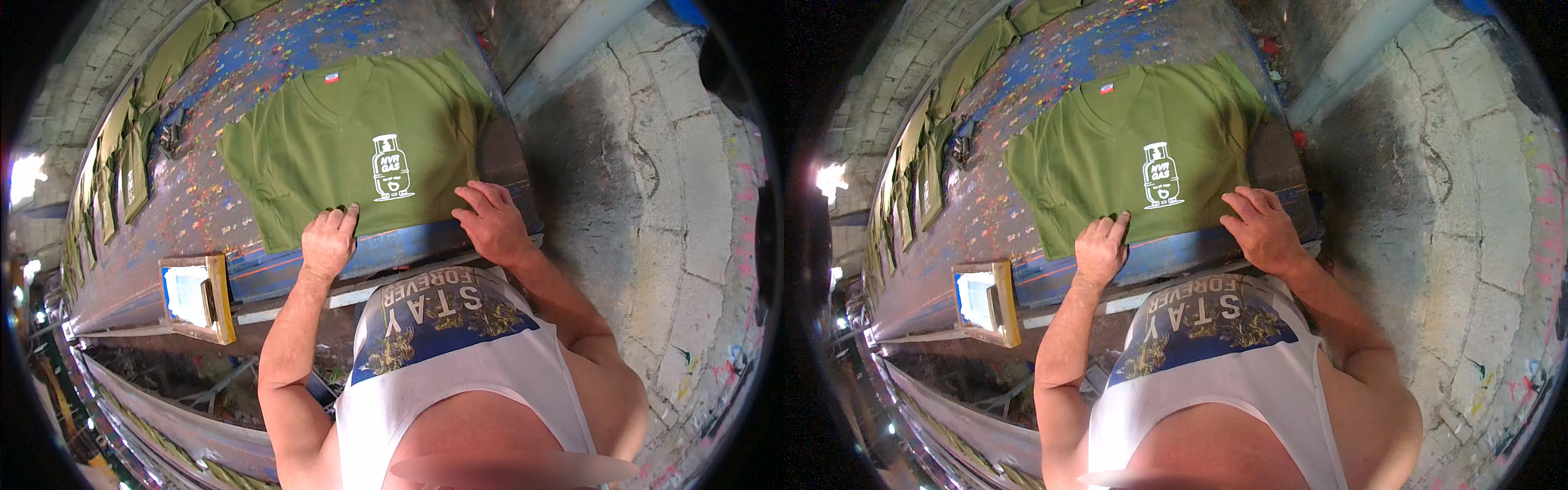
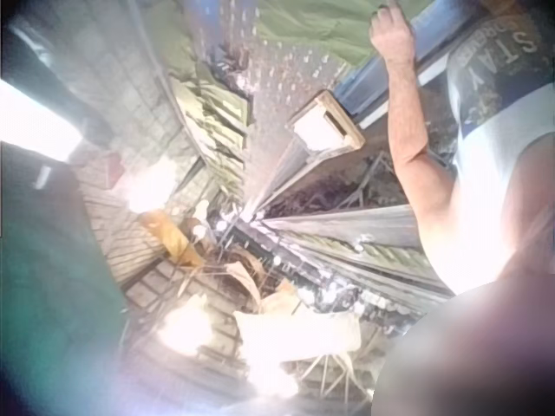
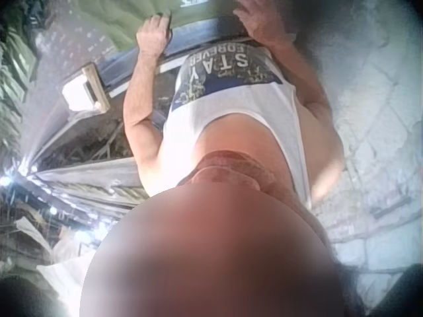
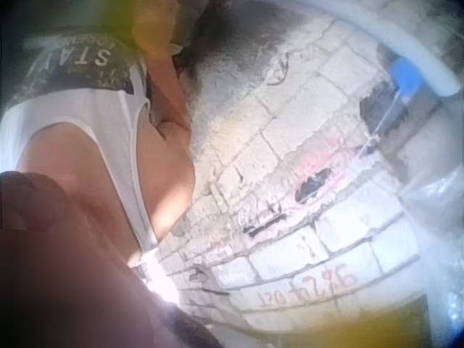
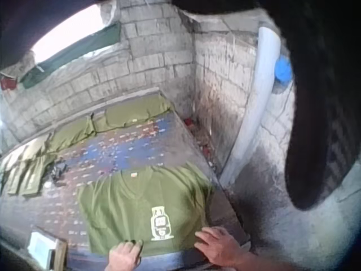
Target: The person repeatedly lays out green t-shirts on a workbench, aligns a screen-printing frame over the chest area, and uses a squeegee to pull white ink across the screen to print a logo. After each print, the shirt is folded and set aside, and the process is repeated on new shirts.
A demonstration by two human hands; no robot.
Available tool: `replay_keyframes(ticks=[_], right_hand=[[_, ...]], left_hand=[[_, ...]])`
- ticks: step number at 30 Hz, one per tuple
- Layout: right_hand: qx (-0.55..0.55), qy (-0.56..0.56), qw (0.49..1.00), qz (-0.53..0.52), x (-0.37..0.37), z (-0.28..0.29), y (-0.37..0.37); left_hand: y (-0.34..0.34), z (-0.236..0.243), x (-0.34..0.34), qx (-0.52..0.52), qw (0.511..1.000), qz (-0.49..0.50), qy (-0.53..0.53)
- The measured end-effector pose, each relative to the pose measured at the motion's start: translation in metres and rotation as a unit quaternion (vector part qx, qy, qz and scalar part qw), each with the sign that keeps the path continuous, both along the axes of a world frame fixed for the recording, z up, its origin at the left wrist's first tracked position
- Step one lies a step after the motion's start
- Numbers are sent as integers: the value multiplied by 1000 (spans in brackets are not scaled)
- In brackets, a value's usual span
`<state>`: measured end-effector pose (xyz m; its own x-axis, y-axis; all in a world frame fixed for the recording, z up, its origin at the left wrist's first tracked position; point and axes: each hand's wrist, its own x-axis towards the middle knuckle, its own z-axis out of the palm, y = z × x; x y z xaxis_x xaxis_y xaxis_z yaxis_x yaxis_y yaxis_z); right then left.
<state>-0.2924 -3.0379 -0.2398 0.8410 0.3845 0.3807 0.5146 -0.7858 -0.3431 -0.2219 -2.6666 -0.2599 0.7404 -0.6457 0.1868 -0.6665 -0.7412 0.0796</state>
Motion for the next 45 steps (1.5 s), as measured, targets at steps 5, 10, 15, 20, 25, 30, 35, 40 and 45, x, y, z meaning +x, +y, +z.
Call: replay_keyframes(ticks=[5,10,15,20,25,30,35,40,45], right_hand=[[-15,103,994,-12,2,-5,4],[-59,38,997,-45,8,-25,7],[51,-107,992,43,23,-13,6],[74,-95,992,27,51,15,33],[138,-62,987,-49,65,42,61],[132,-151,978,-64,103,63,70],[204,-225,951,49,130,126,32],[198,-321,922,83,186,223,-6],[173,-140,969,111,251,264,-17]], left_hand=[[-7,17,9,-39,998,2,42],[-32,49,33,-194,977,67,59],[-72,95,76,-495,817,182,232],[-114,144,120,-594,733,189,270],[-135,177,141,-654,686,174,266],[-120,195,158,-679,676,165,235],[-65,241,177,-607,765,198,88],[-33,307,179,-528,834,154,50],[-13,320,227,-403,881,211,130]])
